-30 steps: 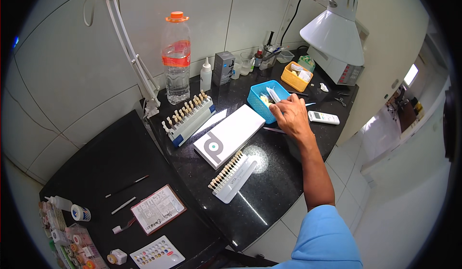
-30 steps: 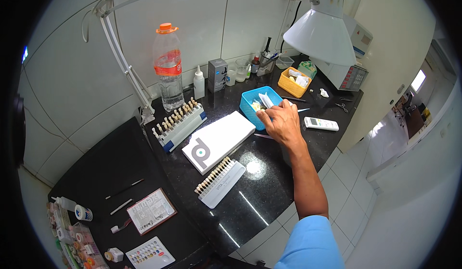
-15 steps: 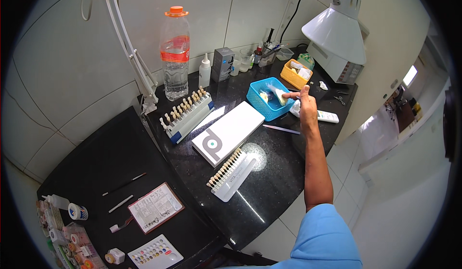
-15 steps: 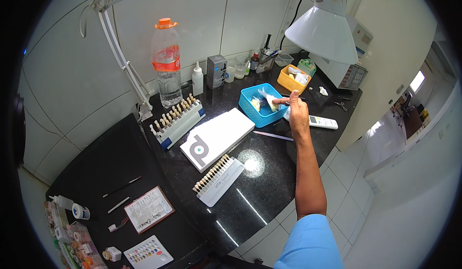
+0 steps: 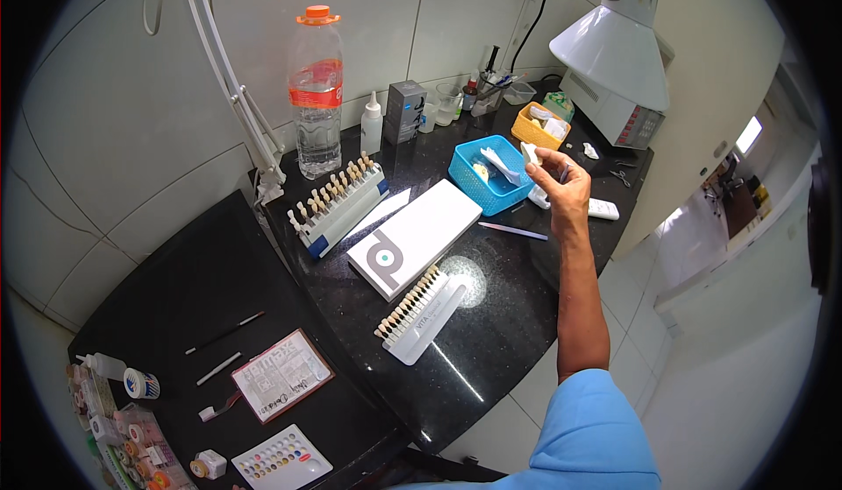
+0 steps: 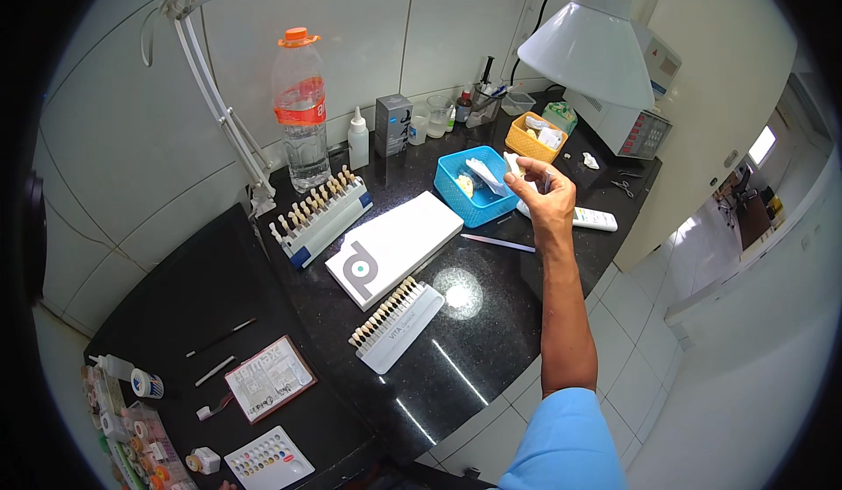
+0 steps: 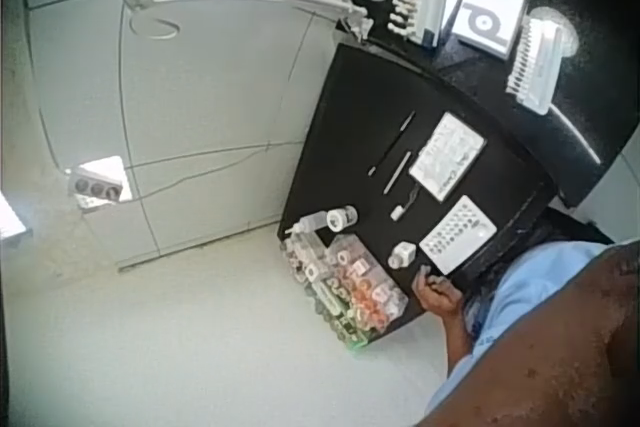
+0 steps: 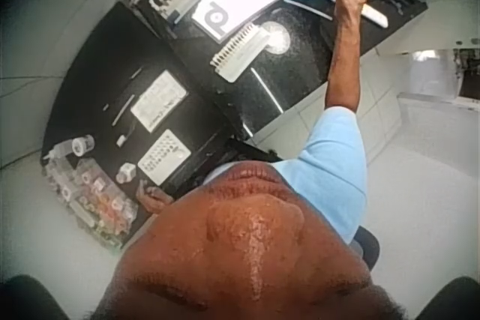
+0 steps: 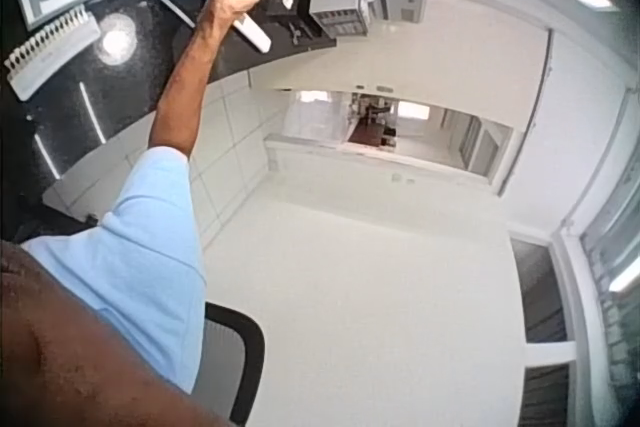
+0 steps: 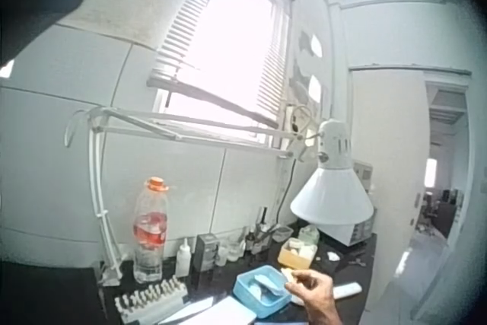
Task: Staining and glazed a dental prosthetic model using a brush.
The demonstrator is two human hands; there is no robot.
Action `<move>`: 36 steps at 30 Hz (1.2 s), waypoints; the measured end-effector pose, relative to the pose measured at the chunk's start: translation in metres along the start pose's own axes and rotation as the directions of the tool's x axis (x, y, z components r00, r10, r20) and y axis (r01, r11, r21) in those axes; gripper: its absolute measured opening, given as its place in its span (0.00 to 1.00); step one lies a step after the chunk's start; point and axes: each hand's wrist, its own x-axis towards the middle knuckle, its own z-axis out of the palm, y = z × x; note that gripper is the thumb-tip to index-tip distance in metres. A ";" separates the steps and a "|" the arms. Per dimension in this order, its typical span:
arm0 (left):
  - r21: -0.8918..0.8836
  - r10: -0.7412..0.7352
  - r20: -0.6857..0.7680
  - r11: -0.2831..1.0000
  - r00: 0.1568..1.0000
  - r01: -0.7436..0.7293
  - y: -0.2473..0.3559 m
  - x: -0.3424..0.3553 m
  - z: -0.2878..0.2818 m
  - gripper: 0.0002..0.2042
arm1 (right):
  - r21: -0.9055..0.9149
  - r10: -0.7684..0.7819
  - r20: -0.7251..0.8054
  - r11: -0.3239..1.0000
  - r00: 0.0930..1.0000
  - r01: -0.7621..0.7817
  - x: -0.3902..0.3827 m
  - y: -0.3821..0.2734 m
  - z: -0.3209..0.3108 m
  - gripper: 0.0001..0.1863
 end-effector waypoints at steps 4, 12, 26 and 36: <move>-0.019 -0.098 0.030 0.995 0.995 0.099 -0.004 -0.008 0.000 0.25 | 0.024 0.000 -0.002 1.000 1.000 0.001 -0.002 -0.002 0.001 0.20; 0.001 0.021 -0.008 1.000 1.000 -0.021 0.002 0.000 0.002 0.26 | 0.213 -0.044 0.017 0.976 0.999 0.039 0.002 -0.002 0.004 0.14; -0.312 -0.072 0.036 0.947 0.997 0.080 0.002 -0.018 -0.005 0.21 | -0.225 -0.688 0.191 0.663 0.700 0.714 -0.070 -0.077 0.071 0.15; -0.535 0.041 -0.099 0.840 0.994 -0.088 0.021 0.025 -0.018 0.28 | 0.517 -0.789 0.595 0.521 0.152 0.679 -0.246 -0.194 0.191 0.18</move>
